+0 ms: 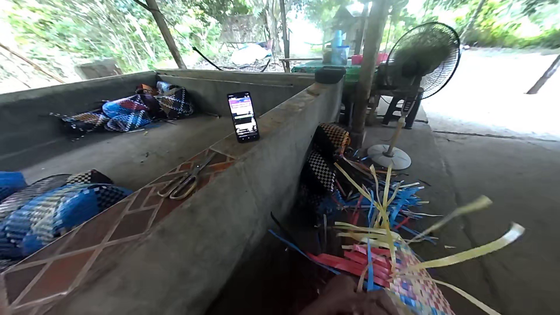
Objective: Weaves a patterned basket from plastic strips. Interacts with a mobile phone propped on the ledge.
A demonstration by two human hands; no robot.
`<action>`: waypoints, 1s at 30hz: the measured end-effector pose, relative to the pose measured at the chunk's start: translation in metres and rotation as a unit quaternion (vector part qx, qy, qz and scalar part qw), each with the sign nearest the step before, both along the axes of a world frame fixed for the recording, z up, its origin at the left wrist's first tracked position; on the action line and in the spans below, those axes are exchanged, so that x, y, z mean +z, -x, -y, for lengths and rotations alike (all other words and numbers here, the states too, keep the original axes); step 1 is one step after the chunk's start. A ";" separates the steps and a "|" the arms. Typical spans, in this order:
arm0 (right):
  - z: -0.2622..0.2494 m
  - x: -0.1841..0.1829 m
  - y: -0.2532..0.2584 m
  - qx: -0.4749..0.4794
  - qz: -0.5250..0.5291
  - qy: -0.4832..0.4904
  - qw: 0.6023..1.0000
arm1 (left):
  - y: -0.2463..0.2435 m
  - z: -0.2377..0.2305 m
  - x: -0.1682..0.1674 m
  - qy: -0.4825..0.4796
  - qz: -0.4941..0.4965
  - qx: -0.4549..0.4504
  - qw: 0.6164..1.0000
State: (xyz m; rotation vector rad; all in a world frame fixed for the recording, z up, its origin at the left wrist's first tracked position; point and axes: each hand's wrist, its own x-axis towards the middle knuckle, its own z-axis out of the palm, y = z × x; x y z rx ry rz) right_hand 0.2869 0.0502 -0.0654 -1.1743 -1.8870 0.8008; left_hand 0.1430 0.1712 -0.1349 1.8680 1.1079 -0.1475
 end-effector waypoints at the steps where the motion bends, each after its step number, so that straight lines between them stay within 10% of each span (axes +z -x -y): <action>1: -0.005 -0.007 -0.005 -0.025 0.012 0.000 1.000 | 0.002 0.002 0.000 -0.003 0.013 -0.003 1.000; 11: -0.050 -0.069 -0.029 -0.078 0.125 0.119 0.982 | 0.036 0.055 0.007 -0.328 0.163 0.132 0.921; 15: -0.056 -0.062 -0.025 -0.062 0.181 0.172 0.966 | 0.056 0.079 0.044 -0.024 0.212 0.125 0.969; 18: -0.060 -0.055 -0.018 -0.055 0.225 0.204 0.951 | 0.046 0.084 0.037 -0.138 0.343 0.167 0.914; 21: -0.058 -0.053 -0.011 -0.061 0.258 0.220 0.939 | 0.032 0.054 0.016 -0.328 0.258 0.117 0.901; 30: -0.041 -0.054 -0.022 -0.077 0.230 0.193 0.951 | 0.014 0.014 0.010 -0.075 0.108 0.059 0.990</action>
